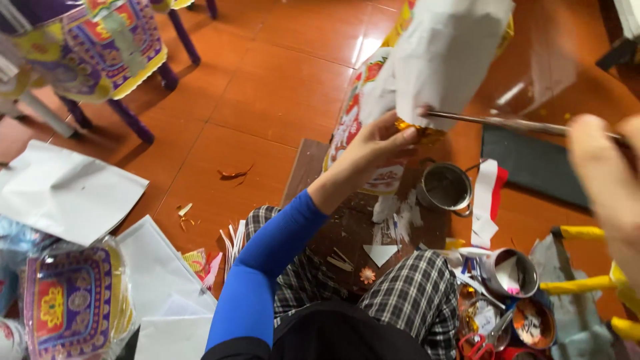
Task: Decorating paper-mache animal figures by applying glue with a brush and attaching colorful paper strips and patterns.
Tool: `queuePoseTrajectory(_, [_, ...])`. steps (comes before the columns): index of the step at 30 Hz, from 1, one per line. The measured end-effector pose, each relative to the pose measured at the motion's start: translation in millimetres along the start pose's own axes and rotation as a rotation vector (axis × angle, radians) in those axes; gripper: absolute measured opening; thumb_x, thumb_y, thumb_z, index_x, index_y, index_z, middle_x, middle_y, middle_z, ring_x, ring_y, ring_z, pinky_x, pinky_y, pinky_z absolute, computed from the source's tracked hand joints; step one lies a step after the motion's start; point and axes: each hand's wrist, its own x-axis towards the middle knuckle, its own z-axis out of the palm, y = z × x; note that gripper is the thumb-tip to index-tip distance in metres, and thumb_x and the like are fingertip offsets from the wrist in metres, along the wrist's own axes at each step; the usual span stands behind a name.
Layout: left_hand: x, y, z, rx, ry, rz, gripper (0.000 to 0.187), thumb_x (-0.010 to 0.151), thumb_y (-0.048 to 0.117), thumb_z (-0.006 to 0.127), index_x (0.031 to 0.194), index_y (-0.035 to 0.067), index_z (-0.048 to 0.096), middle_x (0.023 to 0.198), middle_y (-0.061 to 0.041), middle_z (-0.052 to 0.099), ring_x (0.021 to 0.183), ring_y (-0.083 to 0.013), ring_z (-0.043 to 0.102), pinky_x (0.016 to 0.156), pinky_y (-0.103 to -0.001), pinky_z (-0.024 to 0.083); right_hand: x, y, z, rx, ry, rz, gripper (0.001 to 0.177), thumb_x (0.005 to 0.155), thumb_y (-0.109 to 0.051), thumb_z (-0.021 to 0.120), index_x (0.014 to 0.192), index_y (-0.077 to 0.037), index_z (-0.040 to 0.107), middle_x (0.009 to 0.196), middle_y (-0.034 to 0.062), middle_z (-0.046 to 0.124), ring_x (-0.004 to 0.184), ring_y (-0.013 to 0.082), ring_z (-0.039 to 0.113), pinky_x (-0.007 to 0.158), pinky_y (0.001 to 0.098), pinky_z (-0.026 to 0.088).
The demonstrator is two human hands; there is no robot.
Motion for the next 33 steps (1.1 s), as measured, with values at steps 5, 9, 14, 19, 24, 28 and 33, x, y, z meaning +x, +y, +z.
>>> queuePoseTrajectory(5, [-0.5, -4.1, -1.2, -0.08, -0.015, 0.03, 0.05, 0.1, 0.027, 0.08, 0.139, 0.001, 0.065, 0.12, -0.01, 0.075, 0.101, -0.013, 0.072, 0.089, -0.027, 0.062, 56.7, -59.6, -18.5, -0.956, 0.031, -0.47, 0.021, 0.114, -0.015, 0.079, 0.135, -0.014, 0.078, 0.1, -0.0019, 0.052, 0.094, 0.0136, 0.05, 0.088, 0.0285, 0.039])
queuePoseTrajectory(9, [-2.9, -2.1, -0.3, -0.126, -0.006, 0.053, 0.044, 0.099, 0.018, 0.082, 0.133, -0.002, 0.064, 0.11, -0.009, 0.074, 0.098, -0.0149, 0.075, 0.086, -0.026, 0.062, 73.5, -90.8, -20.4, -1.044, 0.087, -0.559, 0.012, 0.111, -0.019, 0.078, 0.122, -0.016, 0.075, 0.11, -0.0032, 0.066, 0.098, 0.0119, 0.051, 0.093, 0.0288, 0.036])
queuePoseTrajectory(14, [-3.3, -0.3, -3.3, -0.097, -0.046, 0.035, 0.058, 0.099, 0.014, 0.08, 0.15, -0.002, 0.056, 0.123, -0.014, 0.075, 0.1, -0.0149, 0.074, 0.089, -0.027, 0.063, -10.0, -11.7, -20.8, -0.732, -0.019, -0.334, 0.033, 0.11, -0.006, 0.082, 0.142, -0.006, 0.08, 0.118, 0.0094, 0.063, 0.101, 0.022, 0.058, 0.092, 0.0356, 0.047])
queuePoseTrajectory(19, [-5.1, 5.3, -2.4, -0.056, -0.033, 0.002, 0.055, 0.099, 0.013, 0.079, 0.148, -0.002, 0.059, 0.124, -0.014, 0.075, 0.102, -0.0169, 0.076, 0.09, -0.027, 0.064, -66.3, 35.6, 0.3, -0.082, -0.009, 0.101, 0.055, 0.106, 0.034, 0.071, 0.159, 0.021, 0.075, 0.14, 0.0349, 0.068, 0.107, 0.0433, 0.063, 0.095, 0.0476, 0.053])
queuePoseTrajectory(24, [-5.9, 3.9, -0.8, -0.1, -0.056, 0.073, 0.061, 0.098, 0.01, 0.08, 0.151, -0.007, 0.054, 0.133, -0.023, 0.073, 0.114, -0.0257, 0.077, 0.099, -0.033, 0.065, -31.8, 22.5, 60.0, -0.263, 0.225, -0.116, 0.035, 0.104, 0.006, 0.088, 0.135, -0.008, 0.085, 0.113, 0.0046, 0.069, 0.093, 0.0222, 0.058, 0.087, 0.0392, 0.048])
queuePoseTrajectory(28, [-11.2, 12.8, 3.9, -0.014, -0.061, 0.06, 0.069, 0.098, 0.021, 0.08, 0.155, -0.002, 0.05, 0.139, -0.022, 0.069, 0.124, -0.0282, 0.073, 0.108, -0.041, 0.065, -70.2, 41.6, 150.5, 0.352, 0.278, 0.089, 0.028, 0.105, 0.017, 0.075, 0.131, 0.007, 0.078, 0.111, 0.0196, 0.073, 0.083, 0.0278, 0.061, 0.071, 0.0396, 0.049])
queuePoseTrajectory(33, [-2.1, 9.8, 2.5, 0.043, 0.02, 0.134, 0.079, 0.101, 0.03, 0.083, 0.159, -0.009, 0.044, 0.135, -0.033, 0.064, 0.127, -0.0425, 0.069, 0.114, -0.054, 0.058, -98.1, 33.3, 211.4, 0.718, 0.412, 0.288, 0.02, 0.116, -0.007, 0.065, 0.133, 0.0, 0.075, 0.094, 0.019, 0.07, 0.081, 0.033, 0.065, 0.076, 0.0463, 0.051])
